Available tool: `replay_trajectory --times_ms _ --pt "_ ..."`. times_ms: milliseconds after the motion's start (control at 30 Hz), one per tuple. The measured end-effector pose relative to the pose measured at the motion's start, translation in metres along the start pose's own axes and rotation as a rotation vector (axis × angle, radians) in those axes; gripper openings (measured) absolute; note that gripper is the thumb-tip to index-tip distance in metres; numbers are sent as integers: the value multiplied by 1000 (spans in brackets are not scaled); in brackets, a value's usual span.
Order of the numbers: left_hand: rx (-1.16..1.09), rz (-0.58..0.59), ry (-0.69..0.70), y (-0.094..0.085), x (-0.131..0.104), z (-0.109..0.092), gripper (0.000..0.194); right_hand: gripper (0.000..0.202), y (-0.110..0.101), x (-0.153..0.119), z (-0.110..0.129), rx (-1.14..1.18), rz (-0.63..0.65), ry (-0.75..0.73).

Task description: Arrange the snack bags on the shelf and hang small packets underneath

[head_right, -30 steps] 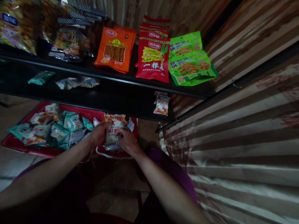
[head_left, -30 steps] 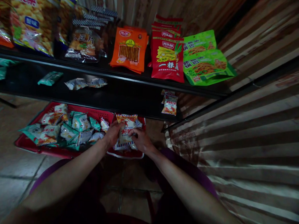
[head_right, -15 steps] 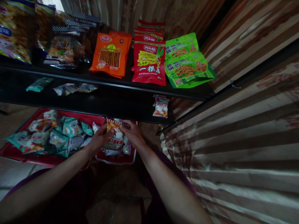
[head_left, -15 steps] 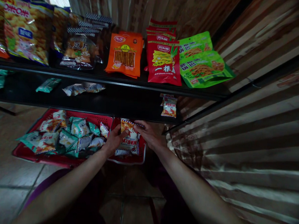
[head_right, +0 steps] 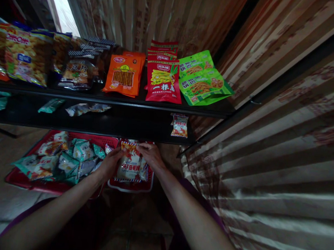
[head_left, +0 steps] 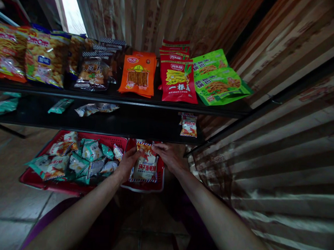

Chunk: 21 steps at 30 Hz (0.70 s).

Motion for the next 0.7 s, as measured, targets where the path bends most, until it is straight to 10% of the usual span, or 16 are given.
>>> replay_trajectory --times_ms 700 --pt "-21 -154 -51 -12 -3 -5 31 34 -38 -3 -2 190 -382 83"
Point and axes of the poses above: each hand's wrist, its own x-axis towards the middle knuckle, its own y-axis out of the palm, z = x × y, the point moved 5 cm from there along x, towards the middle knuckle, and after that the axes turned 11 degrees about -y, right-handed, at the moved point
